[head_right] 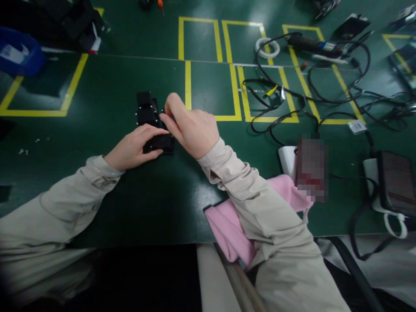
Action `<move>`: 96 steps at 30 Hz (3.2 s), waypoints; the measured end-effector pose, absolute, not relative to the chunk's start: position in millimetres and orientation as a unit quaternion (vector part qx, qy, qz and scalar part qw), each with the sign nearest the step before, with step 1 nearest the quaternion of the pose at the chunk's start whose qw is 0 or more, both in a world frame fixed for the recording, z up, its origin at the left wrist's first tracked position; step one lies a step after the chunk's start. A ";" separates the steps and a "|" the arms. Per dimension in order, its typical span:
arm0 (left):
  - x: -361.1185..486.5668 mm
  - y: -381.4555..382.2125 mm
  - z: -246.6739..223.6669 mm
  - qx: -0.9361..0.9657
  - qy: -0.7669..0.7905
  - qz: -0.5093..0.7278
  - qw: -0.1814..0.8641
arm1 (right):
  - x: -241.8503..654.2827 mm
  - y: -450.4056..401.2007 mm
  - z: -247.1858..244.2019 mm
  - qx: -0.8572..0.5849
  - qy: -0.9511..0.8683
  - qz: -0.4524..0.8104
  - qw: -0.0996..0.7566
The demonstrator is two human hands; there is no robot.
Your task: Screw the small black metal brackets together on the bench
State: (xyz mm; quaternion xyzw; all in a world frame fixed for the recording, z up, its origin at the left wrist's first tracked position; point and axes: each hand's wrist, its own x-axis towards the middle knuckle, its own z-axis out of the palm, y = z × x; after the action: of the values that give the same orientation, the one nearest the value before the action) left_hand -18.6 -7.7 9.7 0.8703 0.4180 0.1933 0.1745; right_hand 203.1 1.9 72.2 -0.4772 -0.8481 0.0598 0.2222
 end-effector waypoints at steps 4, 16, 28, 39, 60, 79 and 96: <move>-18.9 -7.7 9.5 0.871 0.417 0.192 0.176 | 201.5 1.2 72.6 -0.490 -0.841 0.053 0.223; -19.0 -7.5 9.2 0.874 0.415 0.192 0.164 | 202.0 1.5 71.4 -0.490 -0.841 0.048 0.224; -18.6 -7.7 9.6 0.874 0.415 0.193 0.162 | 201.3 0.7 74.9 -0.497 -0.841 0.056 0.207; -18.2 -8.3 10.2 0.869 0.425 0.187 0.173 | 201.7 0.7 72.0 -0.488 -0.842 0.051 0.225; -18.9 -7.3 8.9 0.875 0.411 0.193 0.164 | 202.7 2.8 75.1 -0.498 -0.843 0.061 0.197; -19.3 -7.3 8.3 0.876 0.409 0.199 0.163 | 202.3 2.5 70.7 -0.485 -0.840 0.056 0.235; -19.5 -7.4 8.0 0.877 0.405 0.203 0.162 | 202.2 3.4 72.1 -0.487 -0.844 0.062 0.216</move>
State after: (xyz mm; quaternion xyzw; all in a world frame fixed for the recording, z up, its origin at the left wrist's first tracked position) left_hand -19.5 -7.4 8.0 0.8767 0.4048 0.2033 0.1617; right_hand 202.2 3.4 72.1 -0.4866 -0.8443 0.0616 0.2157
